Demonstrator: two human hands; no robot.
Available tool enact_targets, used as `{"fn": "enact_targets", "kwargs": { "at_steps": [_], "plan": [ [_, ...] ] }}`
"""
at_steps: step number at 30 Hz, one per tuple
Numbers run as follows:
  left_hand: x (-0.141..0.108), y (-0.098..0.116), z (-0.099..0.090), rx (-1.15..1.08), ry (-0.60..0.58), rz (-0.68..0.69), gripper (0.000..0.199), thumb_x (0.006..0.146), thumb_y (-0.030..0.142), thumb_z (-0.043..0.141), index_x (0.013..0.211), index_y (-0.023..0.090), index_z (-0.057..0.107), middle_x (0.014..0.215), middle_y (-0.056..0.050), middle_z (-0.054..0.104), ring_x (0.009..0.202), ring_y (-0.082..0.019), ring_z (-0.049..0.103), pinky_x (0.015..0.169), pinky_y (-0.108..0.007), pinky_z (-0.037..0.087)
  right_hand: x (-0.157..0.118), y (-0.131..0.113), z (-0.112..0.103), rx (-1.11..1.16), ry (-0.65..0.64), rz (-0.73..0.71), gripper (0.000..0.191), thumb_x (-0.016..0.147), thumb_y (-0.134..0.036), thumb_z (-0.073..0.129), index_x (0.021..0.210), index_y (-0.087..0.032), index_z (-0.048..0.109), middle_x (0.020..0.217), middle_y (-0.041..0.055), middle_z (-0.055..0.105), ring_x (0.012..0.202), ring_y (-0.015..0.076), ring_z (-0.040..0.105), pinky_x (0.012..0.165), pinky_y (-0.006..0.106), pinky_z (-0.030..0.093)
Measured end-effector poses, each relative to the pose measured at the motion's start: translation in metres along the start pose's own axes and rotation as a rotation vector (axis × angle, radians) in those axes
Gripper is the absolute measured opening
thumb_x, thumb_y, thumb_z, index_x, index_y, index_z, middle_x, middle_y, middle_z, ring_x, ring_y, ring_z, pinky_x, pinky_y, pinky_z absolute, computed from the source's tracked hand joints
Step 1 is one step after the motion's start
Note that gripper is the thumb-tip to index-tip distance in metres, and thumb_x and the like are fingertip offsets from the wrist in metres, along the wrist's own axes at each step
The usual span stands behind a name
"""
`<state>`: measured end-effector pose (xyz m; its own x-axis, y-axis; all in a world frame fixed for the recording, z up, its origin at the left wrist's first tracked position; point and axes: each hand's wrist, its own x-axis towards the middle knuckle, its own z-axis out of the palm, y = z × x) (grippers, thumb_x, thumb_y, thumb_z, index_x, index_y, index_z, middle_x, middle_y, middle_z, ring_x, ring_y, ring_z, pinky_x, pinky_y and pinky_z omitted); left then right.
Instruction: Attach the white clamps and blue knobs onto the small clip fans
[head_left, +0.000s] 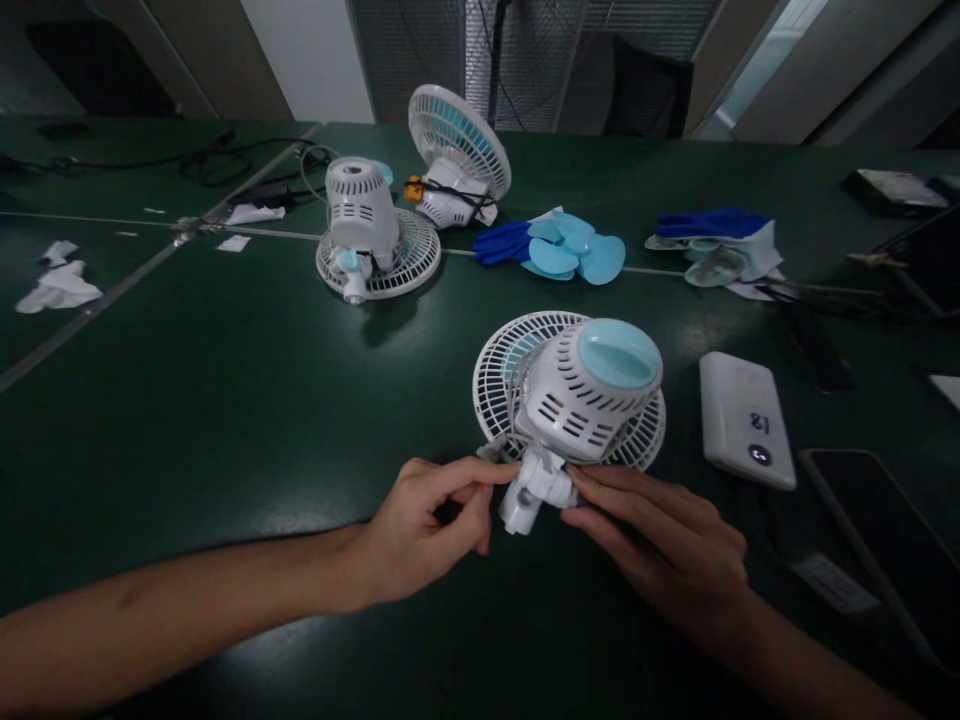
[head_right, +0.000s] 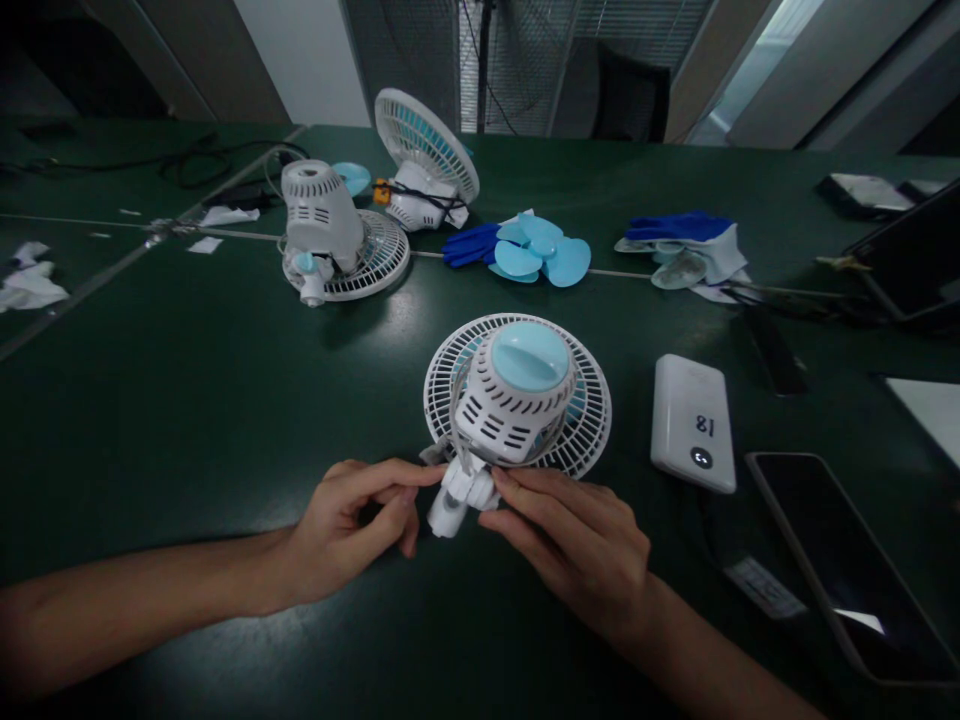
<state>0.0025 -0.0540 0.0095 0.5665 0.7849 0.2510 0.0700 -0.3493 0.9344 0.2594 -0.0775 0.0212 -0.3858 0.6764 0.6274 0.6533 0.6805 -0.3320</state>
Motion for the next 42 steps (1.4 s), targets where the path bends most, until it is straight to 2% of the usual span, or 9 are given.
{"fn": "enact_targets", "kwargs": {
  "at_steps": [3, 8, 12, 21, 30, 39, 42],
  "plan": [
    [0.0, 0.0, 0.0, 0.019, 0.004, 0.008, 0.033, 0.101, 0.013, 0.046, 0.129, 0.011, 0.063, 0.058, 0.001, 0.067, 0.044, -0.007, 0.054, 0.046, -0.016, 0.04, 0.0, 0.0, 0.001, -0.006, 0.02, 0.003, 0.012, 0.096, -0.024, 0.067, 0.102, -0.018, 0.075, 0.093, 0.0047, 0.081, 0.078, 0.015, 0.079, 0.07, 0.021, 0.066],
    [0.0, 0.0, 0.0, 0.011, -0.01, -0.002, 0.033, 0.101, 0.014, 0.045, 0.129, 0.01, 0.062, 0.058, 0.001, 0.066, 0.046, -0.007, 0.055, 0.047, -0.016, 0.04, 0.0, 0.0, 0.002, 0.021, 0.024, 0.03, 0.013, 0.093, -0.021, 0.07, 0.104, -0.022, 0.075, 0.094, 0.0022, 0.081, 0.077, 0.0156, 0.079, 0.07, 0.023, 0.067],
    [0.0, -0.001, -0.001, -0.001, -0.014, 0.0, 0.033, 0.101, 0.013, 0.046, 0.13, 0.01, 0.062, 0.059, 0.001, 0.066, 0.045, -0.007, 0.054, 0.046, -0.016, 0.039, 0.001, 0.0, 0.002, 0.012, 0.03, 0.026, 0.009, 0.094, -0.021, 0.068, 0.1, -0.02, 0.075, 0.091, 0.0027, 0.081, 0.076, 0.0153, 0.079, 0.068, 0.022, 0.066],
    [0.0, -0.001, 0.0, 0.017, -0.03, 0.027, 0.034, 0.1, 0.012, 0.046, 0.13, 0.009, 0.062, 0.061, 0.001, 0.067, 0.045, -0.006, 0.052, 0.045, -0.016, 0.038, -0.005, 0.003, 0.006, 0.043, 0.046, 0.069, 0.008, 0.09, -0.011, 0.07, 0.089, -0.017, 0.074, 0.088, 0.0026, 0.081, 0.075, 0.0134, 0.078, 0.068, 0.019, 0.062],
    [-0.002, -0.003, -0.001, 0.004, -0.042, 0.009, 0.036, 0.1, 0.012, 0.048, 0.133, 0.014, 0.061, 0.062, 0.002, 0.068, 0.046, -0.007, 0.053, 0.047, -0.017, 0.04, -0.01, 0.005, 0.007, 0.065, 0.02, 0.098, 0.013, 0.09, -0.01, 0.069, 0.098, -0.02, 0.072, 0.092, 0.0008, 0.08, 0.079, 0.0124, 0.077, 0.066, 0.021, 0.061],
    [0.0, -0.002, 0.0, 0.0, -0.028, 0.016, 0.035, 0.1, 0.011, 0.048, 0.131, 0.014, 0.062, 0.063, 0.001, 0.067, 0.048, -0.006, 0.055, 0.048, -0.016, 0.041, -0.008, 0.003, 0.008, 0.078, 0.018, 0.12, 0.015, 0.089, -0.01, 0.07, 0.098, -0.021, 0.072, 0.092, -0.0007, 0.08, 0.078, 0.0139, 0.077, 0.066, 0.022, 0.062],
    [0.0, -0.001, 0.002, 0.013, -0.028, 0.013, 0.035, 0.1, 0.012, 0.048, 0.132, 0.016, 0.061, 0.071, 0.0, 0.069, 0.054, -0.008, 0.059, 0.052, -0.017, 0.045, -0.006, 0.002, 0.007, 0.075, 0.029, 0.121, 0.013, 0.089, -0.01, 0.069, 0.097, -0.021, 0.072, 0.09, -0.0004, 0.08, 0.077, 0.0131, 0.077, 0.065, 0.02, 0.061]
  ]
}}
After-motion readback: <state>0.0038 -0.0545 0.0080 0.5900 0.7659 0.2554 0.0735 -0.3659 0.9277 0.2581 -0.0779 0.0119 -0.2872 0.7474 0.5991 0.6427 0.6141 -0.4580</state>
